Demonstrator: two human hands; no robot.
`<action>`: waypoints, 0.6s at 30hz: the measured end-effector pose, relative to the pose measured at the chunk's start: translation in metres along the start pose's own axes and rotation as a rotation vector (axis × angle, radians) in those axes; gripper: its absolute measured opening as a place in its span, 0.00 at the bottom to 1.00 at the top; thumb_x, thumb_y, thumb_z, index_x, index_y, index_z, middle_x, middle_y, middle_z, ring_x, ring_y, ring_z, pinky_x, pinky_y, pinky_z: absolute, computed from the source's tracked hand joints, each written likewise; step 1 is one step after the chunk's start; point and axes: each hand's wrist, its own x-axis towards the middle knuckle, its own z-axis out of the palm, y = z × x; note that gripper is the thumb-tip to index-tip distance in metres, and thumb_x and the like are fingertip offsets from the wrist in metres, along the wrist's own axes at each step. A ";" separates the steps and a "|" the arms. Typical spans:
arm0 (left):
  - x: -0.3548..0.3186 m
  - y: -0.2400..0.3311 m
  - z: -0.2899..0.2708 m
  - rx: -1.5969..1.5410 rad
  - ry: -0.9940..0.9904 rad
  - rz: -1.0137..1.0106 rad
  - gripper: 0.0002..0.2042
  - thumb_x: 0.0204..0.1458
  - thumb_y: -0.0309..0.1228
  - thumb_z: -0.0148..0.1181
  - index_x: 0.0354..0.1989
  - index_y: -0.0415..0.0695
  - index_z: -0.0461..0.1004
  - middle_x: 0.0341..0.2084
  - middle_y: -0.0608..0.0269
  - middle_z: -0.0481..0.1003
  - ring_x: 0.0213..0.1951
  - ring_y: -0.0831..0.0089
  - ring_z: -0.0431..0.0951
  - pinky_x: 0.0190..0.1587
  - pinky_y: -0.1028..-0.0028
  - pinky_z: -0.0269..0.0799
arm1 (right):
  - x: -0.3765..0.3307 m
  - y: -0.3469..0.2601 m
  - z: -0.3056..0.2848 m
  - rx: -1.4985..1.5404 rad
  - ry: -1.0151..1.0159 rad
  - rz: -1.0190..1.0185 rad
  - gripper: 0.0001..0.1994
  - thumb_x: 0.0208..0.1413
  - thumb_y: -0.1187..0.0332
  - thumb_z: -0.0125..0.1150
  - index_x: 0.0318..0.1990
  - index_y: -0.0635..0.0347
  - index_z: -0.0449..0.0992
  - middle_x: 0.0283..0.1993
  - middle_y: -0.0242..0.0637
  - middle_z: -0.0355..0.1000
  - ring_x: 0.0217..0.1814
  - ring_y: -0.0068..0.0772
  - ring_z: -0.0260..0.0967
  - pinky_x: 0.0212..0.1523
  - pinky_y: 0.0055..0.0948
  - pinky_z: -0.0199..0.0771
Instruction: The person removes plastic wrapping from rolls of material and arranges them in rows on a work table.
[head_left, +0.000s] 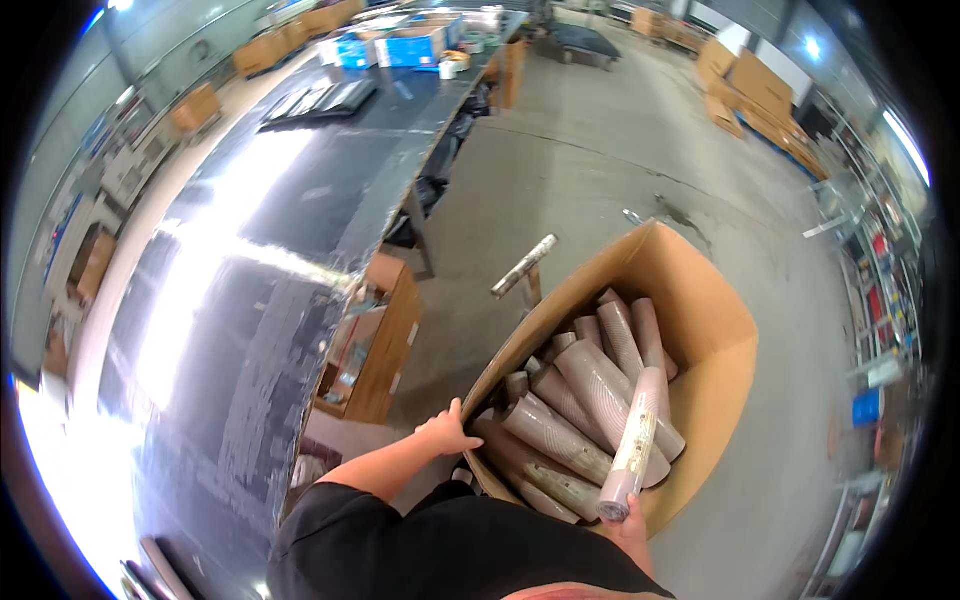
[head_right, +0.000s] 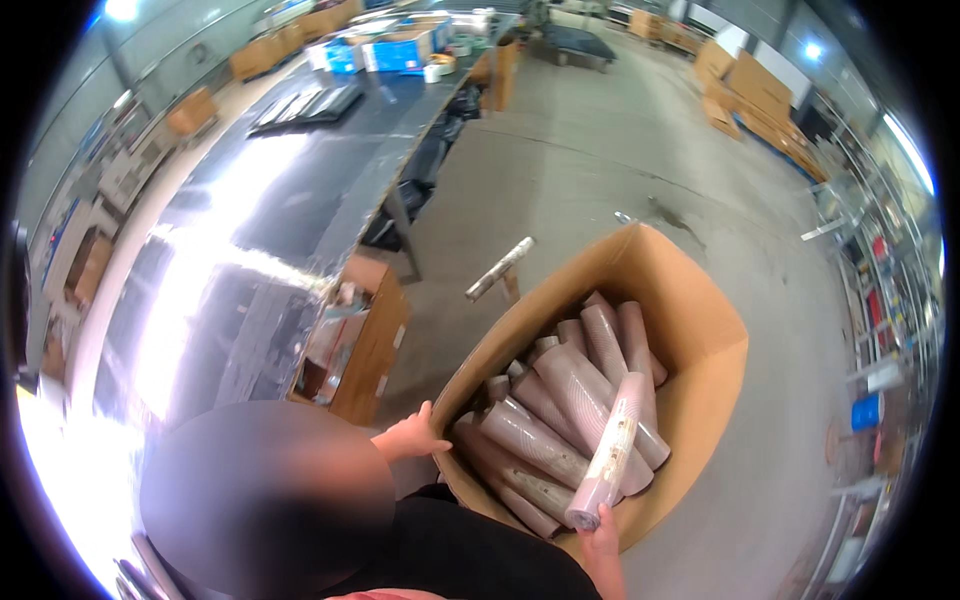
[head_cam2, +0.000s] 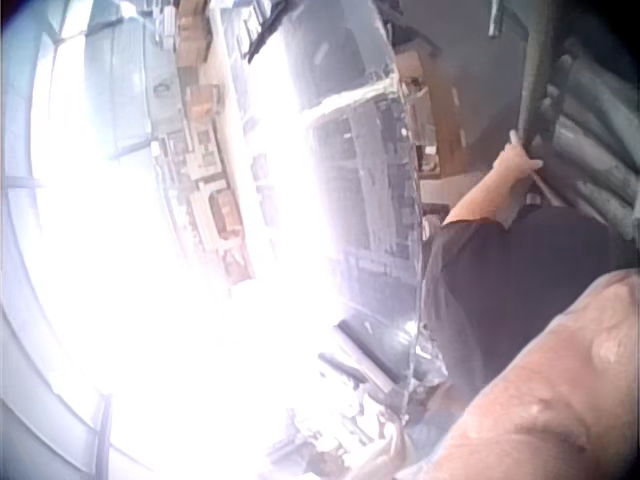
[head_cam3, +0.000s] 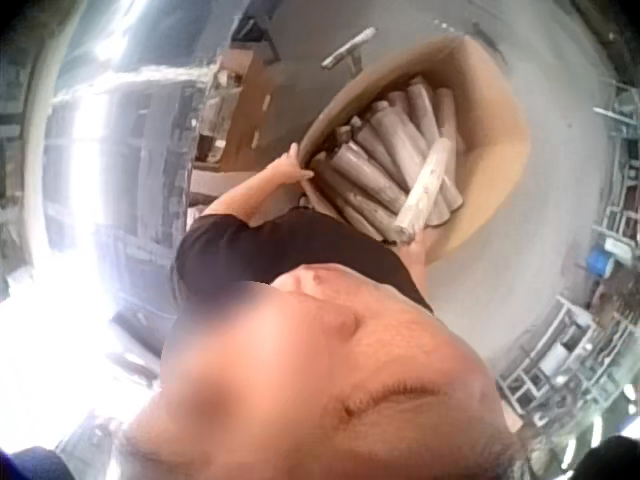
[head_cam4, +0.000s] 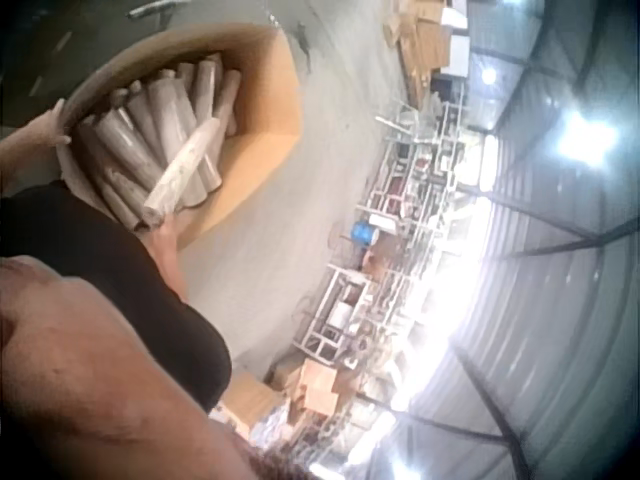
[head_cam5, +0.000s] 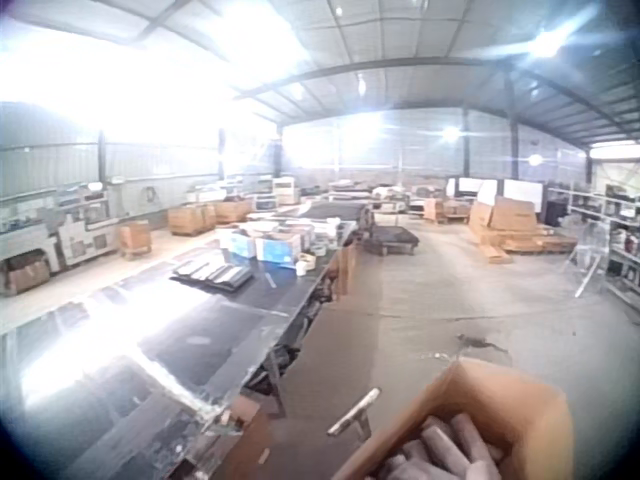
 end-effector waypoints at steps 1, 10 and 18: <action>-0.010 -0.011 0.011 -0.081 -0.016 -0.031 0.45 0.48 0.46 0.68 0.68 0.37 0.50 0.51 0.40 0.75 0.53 0.47 0.77 0.55 0.56 0.73 | 0.007 -0.005 0.005 -0.008 -0.067 -0.005 0.32 0.59 0.48 0.58 0.64 0.56 0.61 0.54 0.41 0.71 0.55 0.42 0.70 0.54 0.46 0.72; -0.026 -0.021 0.036 -0.332 0.222 -0.135 0.28 0.54 0.36 0.63 0.59 0.37 0.58 0.41 0.40 0.79 0.45 0.46 0.80 0.48 0.55 0.76 | 0.021 -0.059 0.077 -0.196 -0.281 -0.008 0.32 0.55 0.55 0.64 0.64 0.61 0.63 0.58 0.38 0.69 0.59 0.40 0.67 0.61 0.43 0.66; -0.214 -0.002 -0.022 0.256 0.888 0.498 0.49 0.39 0.43 0.74 0.72 0.50 0.54 0.73 0.54 0.49 0.73 0.47 0.47 0.72 0.49 0.46 | -0.095 -0.087 0.228 -0.613 -0.779 -0.375 0.35 0.55 0.53 0.63 0.63 0.72 0.64 0.59 0.42 0.68 0.60 0.37 0.66 0.61 0.39 0.66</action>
